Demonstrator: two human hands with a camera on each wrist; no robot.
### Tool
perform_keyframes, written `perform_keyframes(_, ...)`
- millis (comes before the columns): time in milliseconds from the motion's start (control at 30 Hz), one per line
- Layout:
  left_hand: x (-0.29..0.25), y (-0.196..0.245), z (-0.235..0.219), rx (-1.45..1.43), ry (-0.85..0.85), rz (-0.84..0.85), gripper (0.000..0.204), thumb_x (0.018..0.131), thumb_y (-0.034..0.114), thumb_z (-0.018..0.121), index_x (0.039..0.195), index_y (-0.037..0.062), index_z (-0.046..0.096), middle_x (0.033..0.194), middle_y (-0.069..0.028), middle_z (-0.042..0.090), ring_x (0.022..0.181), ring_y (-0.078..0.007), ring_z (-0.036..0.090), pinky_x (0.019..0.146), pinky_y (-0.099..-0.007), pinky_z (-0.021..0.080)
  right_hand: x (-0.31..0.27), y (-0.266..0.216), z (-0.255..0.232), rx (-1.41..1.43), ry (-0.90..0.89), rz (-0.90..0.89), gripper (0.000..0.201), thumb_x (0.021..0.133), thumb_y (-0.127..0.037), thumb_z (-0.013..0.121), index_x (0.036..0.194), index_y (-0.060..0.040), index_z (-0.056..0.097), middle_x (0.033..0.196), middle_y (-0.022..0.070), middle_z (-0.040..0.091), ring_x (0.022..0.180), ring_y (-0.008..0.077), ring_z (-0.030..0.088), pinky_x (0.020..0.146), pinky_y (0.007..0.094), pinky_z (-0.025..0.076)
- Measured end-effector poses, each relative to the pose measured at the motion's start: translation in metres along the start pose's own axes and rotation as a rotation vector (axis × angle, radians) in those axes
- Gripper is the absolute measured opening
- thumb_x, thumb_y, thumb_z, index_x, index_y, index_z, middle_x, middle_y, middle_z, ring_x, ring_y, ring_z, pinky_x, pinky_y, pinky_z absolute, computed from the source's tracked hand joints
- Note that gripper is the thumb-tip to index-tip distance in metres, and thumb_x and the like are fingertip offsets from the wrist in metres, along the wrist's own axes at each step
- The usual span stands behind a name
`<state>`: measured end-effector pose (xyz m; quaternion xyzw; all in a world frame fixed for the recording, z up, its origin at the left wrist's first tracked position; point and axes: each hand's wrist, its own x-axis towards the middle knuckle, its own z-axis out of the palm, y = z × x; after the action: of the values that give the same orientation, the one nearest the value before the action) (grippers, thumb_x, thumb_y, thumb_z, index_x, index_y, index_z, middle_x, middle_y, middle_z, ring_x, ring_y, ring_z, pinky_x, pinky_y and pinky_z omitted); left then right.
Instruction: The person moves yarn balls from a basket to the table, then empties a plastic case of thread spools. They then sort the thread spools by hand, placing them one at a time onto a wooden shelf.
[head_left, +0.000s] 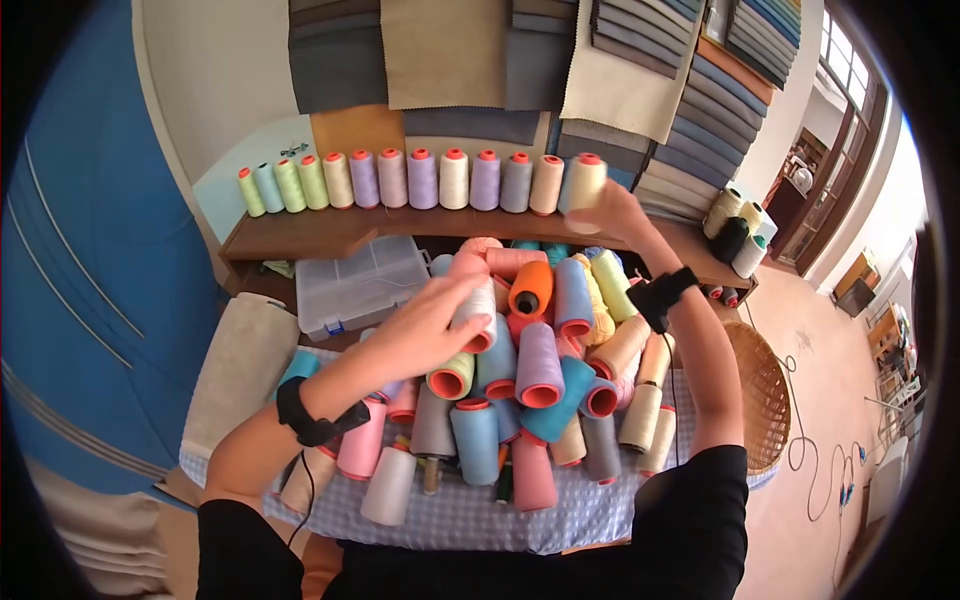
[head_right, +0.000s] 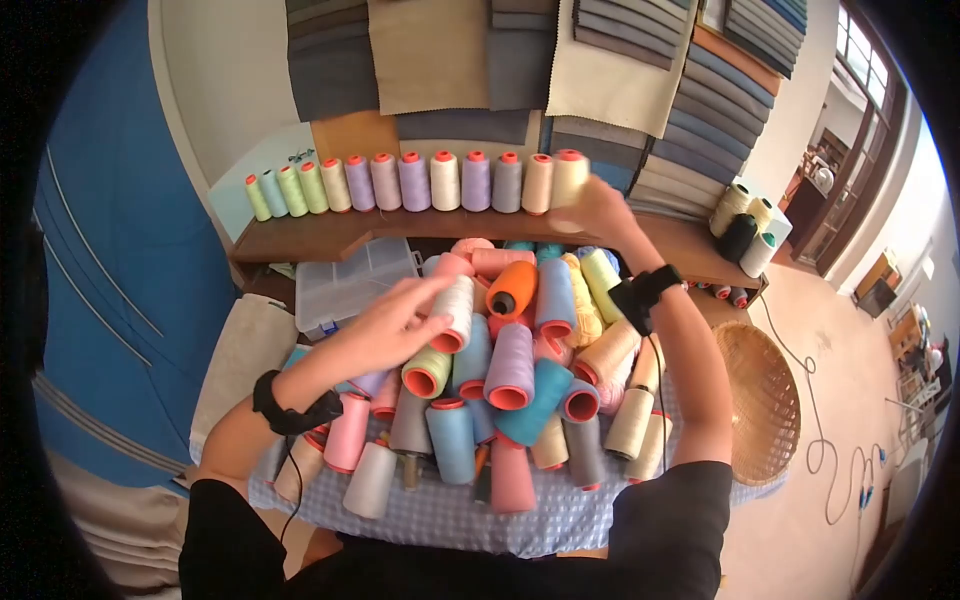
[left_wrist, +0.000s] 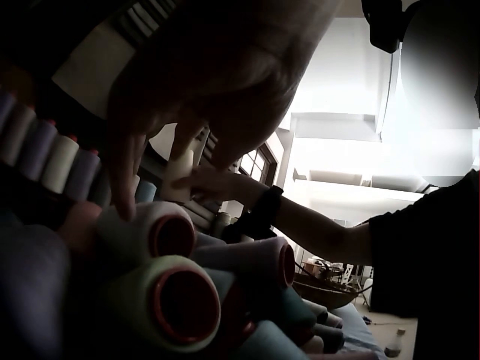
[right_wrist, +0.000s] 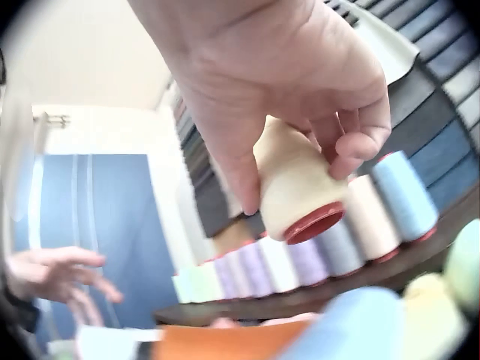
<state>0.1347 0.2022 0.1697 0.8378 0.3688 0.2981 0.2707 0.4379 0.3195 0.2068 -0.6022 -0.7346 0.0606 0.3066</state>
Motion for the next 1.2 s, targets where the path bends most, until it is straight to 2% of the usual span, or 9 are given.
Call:
perform_keyframes(133,0.003,-0.014,0.013,0.179,-0.131,-0.127,0.061,0.082,0.037,0.063,0.131,0.0065,0.043,0.121,-0.0228,0.049,0.106,-0.0323,0.054,0.085,-0.0369,0.046,0.043,0.109,0.020,0.028,0.115,0.318,0.053,0.061,-0.035,0.076,0.098,-0.0002,0.062,0.095,0.0173,0.066,0.092,0.0289,0.064,0.078,0.0352,0.049)
perform_keyframes(367,0.012,-0.026,0.011,-0.004,-0.166,-0.351,0.074,0.078,0.039,0.068,0.135,0.0033,0.036,0.128,-0.0237,0.047,0.115,-0.0321,0.051,0.095,-0.0381,0.042,0.065,0.144,0.041,0.049,0.108,0.408,0.055,0.059,-0.029,0.079,0.101,0.0013,0.061,0.097,0.0191,0.065,0.093,0.0307,0.063,0.080,0.0366,0.049)
perform_keyframes(600,0.017,-0.041,0.017,-0.177,-0.282,-0.245,0.066,0.081,0.041,0.061,0.134,0.0078,0.039,0.124,-0.0230,0.051,0.118,-0.0335,0.048,0.099,-0.0373,0.037,0.073,0.158,0.058,0.083,0.221,0.323,0.050,0.062,-0.028,0.078,0.098,0.0031,0.061,0.092,0.0193,0.066,0.087,0.0294,0.065,0.074,0.0358,0.052)
perform_keyframes(700,0.018,-0.034,0.014,-0.285,-0.306,-0.281,0.059,0.084,0.038,0.059,0.132,0.0101,0.041,0.119,-0.0186,0.053,0.107,-0.0268,0.055,0.089,-0.0345,0.044,0.063,0.144,0.044,0.285,0.050,0.445,0.041,0.066,-0.025,0.076,0.091,0.0045,0.062,0.083,0.0176,0.066,0.073,0.0239,0.067,0.064,0.0319,0.053)
perform_keyframes(800,0.018,-0.018,0.004,-0.468,-0.234,-0.472,0.046,0.090,0.029,0.056,0.131,0.0118,0.042,0.110,-0.0058,0.052,0.093,-0.0105,0.053,0.069,-0.0239,0.047,0.059,0.130,0.033,0.342,-0.006,0.593,0.032,0.070,-0.021,0.074,0.087,0.0042,0.064,0.075,0.0159,0.066,0.061,0.0186,0.065,0.057,0.0278,0.052)
perform_keyframes(900,0.015,-0.008,-0.005,-0.485,-0.160,-0.392,0.045,0.091,0.029,0.055,0.130,0.0111,0.042,0.111,-0.0054,0.053,0.093,-0.0102,0.053,0.069,-0.0242,0.047,0.050,0.093,0.012,0.048,-0.151,0.617,0.038,0.074,-0.032,0.071,0.087,0.0025,0.065,0.074,0.0134,0.066,0.058,0.0190,0.064,0.058,0.0292,0.052)
perform_keyframes(967,0.018,-0.007,-0.007,-0.479,-0.146,-0.328,0.051,0.091,0.026,0.055,0.137,0.0123,0.035,0.113,-0.0061,0.052,0.094,-0.0097,0.054,0.068,-0.0237,0.047,0.032,0.037,0.005,0.065,-0.244,0.279,0.041,0.080,-0.040,0.065,0.076,0.0003,0.066,0.073,0.0062,0.064,0.062,0.0113,0.058,0.048,0.0229,0.045)
perform_keyframes(1100,0.032,0.007,0.005,-0.572,-0.016,-0.106,0.077,0.088,0.016,0.059,0.146,0.0147,0.009,0.115,-0.0146,0.053,0.092,-0.0162,0.058,0.069,-0.0295,0.051,-0.029,-0.076,0.001,0.546,-0.643,0.039,0.047,0.081,-0.044,0.063,0.105,-0.0031,0.062,0.085,0.0040,0.062,0.064,0.0093,0.055,0.050,0.0194,0.041)
perform_keyframes(1200,0.037,0.011,0.018,-0.576,0.071,-0.003,0.087,0.087,0.015,0.061,0.145,0.0092,-0.004,0.127,-0.0183,0.045,0.108,-0.0226,0.055,0.087,-0.0336,0.047,-0.040,-0.084,0.010,0.598,-0.590,0.117,0.064,0.074,-0.052,0.066,0.117,-0.0062,0.053,0.092,0.0026,0.062,0.078,0.0105,0.055,0.053,0.0220,0.039)
